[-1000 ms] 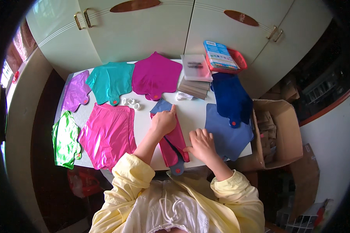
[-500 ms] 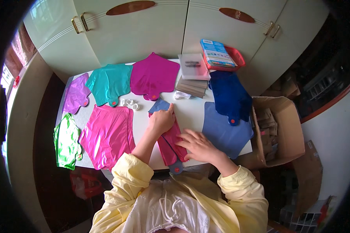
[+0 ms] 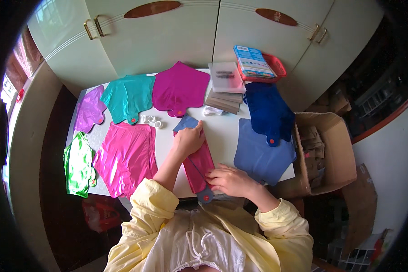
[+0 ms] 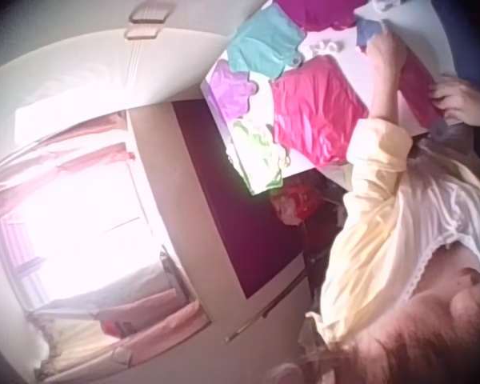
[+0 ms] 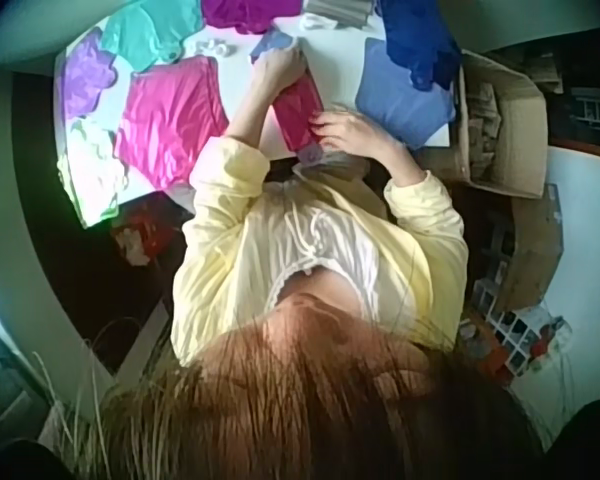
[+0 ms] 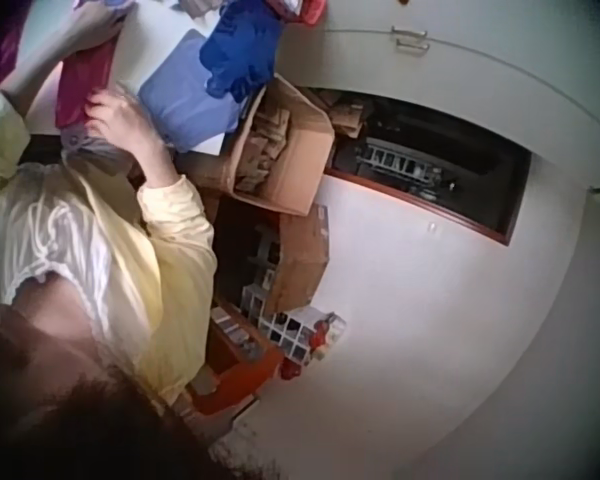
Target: Folding and placing colorful plastic sheets into retail packaging bags.
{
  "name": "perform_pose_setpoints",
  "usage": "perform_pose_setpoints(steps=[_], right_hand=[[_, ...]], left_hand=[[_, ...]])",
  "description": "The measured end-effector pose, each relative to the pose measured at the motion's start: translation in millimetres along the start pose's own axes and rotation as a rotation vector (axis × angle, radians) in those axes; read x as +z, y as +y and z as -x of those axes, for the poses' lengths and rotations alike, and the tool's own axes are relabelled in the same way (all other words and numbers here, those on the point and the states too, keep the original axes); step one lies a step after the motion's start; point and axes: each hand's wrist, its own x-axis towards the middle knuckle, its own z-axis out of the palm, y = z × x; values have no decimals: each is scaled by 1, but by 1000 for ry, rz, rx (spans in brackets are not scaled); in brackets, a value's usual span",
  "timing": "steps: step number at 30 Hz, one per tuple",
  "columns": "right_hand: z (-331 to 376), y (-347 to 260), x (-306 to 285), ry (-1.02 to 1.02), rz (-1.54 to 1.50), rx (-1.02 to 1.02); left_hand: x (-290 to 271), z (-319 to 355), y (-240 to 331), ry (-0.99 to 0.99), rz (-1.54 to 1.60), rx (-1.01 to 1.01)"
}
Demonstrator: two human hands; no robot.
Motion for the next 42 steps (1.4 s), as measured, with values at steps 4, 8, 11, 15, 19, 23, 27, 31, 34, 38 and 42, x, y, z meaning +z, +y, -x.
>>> perform_pose_setpoints(steps=[4,8,11,15,19,23,27,31,34,38,42], right_hand=[[-19,-15,21,183,158,138],[-35,-24,45,363,360,213],[-35,-21,50,359,329,202],[-36,-19,49,439,271,161],[-36,-18,54,453,216,201],[-36,-14,54,449,229,179],[-37,-16,53,443,224,185],[-37,-15,50,414,239,172],[-36,-13,48,387,235,147],[-36,-7,39,341,230,88],[-35,-4,40,332,221,64]], left_hand=[[0,-1,0,-13,2,-8],[-3,1,2,-11,-10,-5],[1,-1,-6,32,48,25],[-8,-1,-20,87,430,-29],[-8,12,-31,343,579,-75],[-22,43,-32,363,755,-188],[-11,54,-42,301,1023,-252],[-17,63,-37,179,745,-175],[-10,72,-31,231,243,-146],[-3,86,-30,249,209,-191],[-6,91,-26,225,182,-193]])
